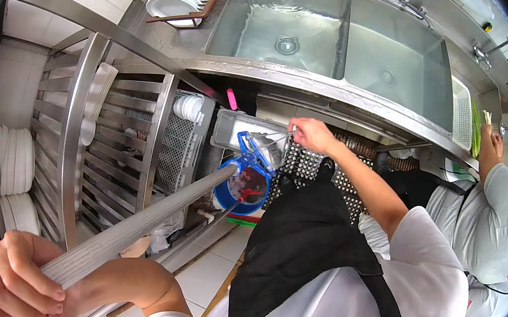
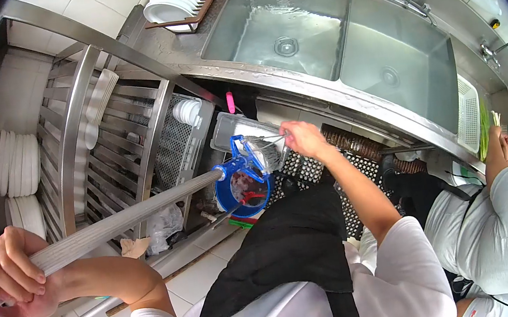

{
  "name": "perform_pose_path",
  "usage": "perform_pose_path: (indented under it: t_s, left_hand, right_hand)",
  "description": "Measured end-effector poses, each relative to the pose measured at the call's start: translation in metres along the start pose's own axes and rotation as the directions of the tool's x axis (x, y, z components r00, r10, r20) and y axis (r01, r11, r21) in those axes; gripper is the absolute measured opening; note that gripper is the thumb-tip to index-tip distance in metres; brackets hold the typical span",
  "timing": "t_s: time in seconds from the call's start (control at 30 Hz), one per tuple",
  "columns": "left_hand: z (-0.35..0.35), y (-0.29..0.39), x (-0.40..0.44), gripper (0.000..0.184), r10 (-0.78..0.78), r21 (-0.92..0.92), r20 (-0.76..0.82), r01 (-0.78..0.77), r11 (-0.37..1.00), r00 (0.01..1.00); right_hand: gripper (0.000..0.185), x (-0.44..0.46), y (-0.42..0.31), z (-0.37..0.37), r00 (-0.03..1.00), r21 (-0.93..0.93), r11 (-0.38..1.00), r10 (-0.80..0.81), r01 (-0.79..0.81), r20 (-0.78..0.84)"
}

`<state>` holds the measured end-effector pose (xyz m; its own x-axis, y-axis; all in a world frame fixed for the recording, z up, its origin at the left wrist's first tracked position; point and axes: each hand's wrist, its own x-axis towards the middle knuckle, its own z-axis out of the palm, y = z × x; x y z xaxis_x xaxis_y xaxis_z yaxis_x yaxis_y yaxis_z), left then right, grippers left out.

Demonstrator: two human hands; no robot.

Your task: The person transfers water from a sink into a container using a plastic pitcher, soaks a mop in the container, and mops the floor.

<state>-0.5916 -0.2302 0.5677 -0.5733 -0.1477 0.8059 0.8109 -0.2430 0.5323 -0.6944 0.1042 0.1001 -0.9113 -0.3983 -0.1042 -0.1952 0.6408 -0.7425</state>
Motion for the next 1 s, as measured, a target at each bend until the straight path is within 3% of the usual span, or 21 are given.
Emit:
perform_pose_path:
  t_s: [0.07,0.13,0.2,0.27,0.33,0.4,0.47,0.53,0.6,0.67,0.77,0.83,0.9,0.97,1.0]
  left_hand:
    - [0.003,-0.013,-0.003,0.024,-0.075,-0.073,0.116,0.083,0.994,0.99]
    - [0.001,-0.016,-0.006,0.024,-0.097,-0.036,0.108,0.102,0.994,0.989]
    - [0.003,-0.019,-0.008,0.024,-0.052,0.021,0.066,0.051,0.998,0.996]
    - [-0.002,-0.018,-0.009,0.025,-0.089,-0.041,0.223,0.101,0.994,0.971]
    - [-0.005,-0.016,-0.01,0.024,0.031,0.026,0.163,-0.036,0.999,0.986]
    - [-0.003,-0.001,-0.017,0.023,0.335,0.275,-0.065,-0.306,0.912,0.94]
    - [-0.071,0.043,-0.011,0.022,0.224,-0.237,0.056,-0.205,0.949,0.973]
    - [-0.06,0.052,-0.011,0.021,0.314,0.117,0.022,-0.314,0.942,0.949]
    - [-0.035,0.051,-0.009,0.025,0.458,0.57,-0.055,-0.348,0.744,0.887]
    - [-0.059,0.082,-0.008,0.027,0.463,0.618,0.028,-0.379,0.689,0.886]
    - [-0.119,0.143,-0.012,0.028,0.438,0.702,0.192,-0.435,0.564,0.878]
    - [-0.124,0.142,-0.02,0.02,0.418,0.62,0.172,-0.428,0.657,0.892]
    - [-0.079,0.09,-0.027,0.015,0.381,0.429,0.055,-0.367,0.826,0.923]
    - [-0.04,0.043,-0.021,0.017,0.323,0.301,0.005,-0.31,0.902,0.946]
    - [-0.036,0.03,-0.014,0.018,0.203,0.156,0.069,-0.212,0.965,0.977]
  right_hand:
    - [0.02,-0.004,0.012,-0.015,1.0,-0.019,1.0,0.001,-0.002,-0.032]
    - [0.017,-0.007,0.019,-0.025,0.991,-0.019,1.0,-0.011,0.009,-0.131]
    - [0.018,-0.01,0.024,-0.037,0.992,0.014,0.994,0.109,-0.108,-0.069]
    - [0.02,-0.011,0.039,-0.021,0.982,-0.136,0.985,0.084,-0.108,-0.172]
    - [0.022,-0.003,0.054,0.007,0.975,-0.203,0.977,0.018,-0.064,-0.222]
    - [0.02,0.013,0.033,0.03,0.999,-0.022,1.0,0.014,-0.015,-0.05]
    - [0.019,0.031,0.016,0.067,0.984,-0.054,0.986,-0.162,0.159,-0.07]
    - [0.023,0.045,0.002,0.088,0.952,-0.128,0.948,-0.301,0.291,-0.06]
    - [0.019,0.053,-0.009,0.096,0.914,-0.208,0.898,-0.403,0.386,-0.042]
    - [0.016,0.064,-0.011,0.1,0.881,-0.322,0.825,-0.468,0.464,0.071]
    - [0.01,0.074,-0.011,0.096,0.83,-0.35,0.761,-0.55,0.546,0.098]
    - [0.011,0.079,-0.012,0.097,0.816,-0.333,0.75,-0.563,0.571,0.131]
    - [0.015,0.082,-0.014,0.098,0.819,-0.287,0.767,-0.547,0.574,0.175]
    - [0.02,0.076,-0.019,0.095,0.893,-0.213,0.876,-0.383,0.432,0.236]
    - [0.024,0.073,-0.024,0.088,0.916,-0.181,0.919,-0.296,0.35,0.27]
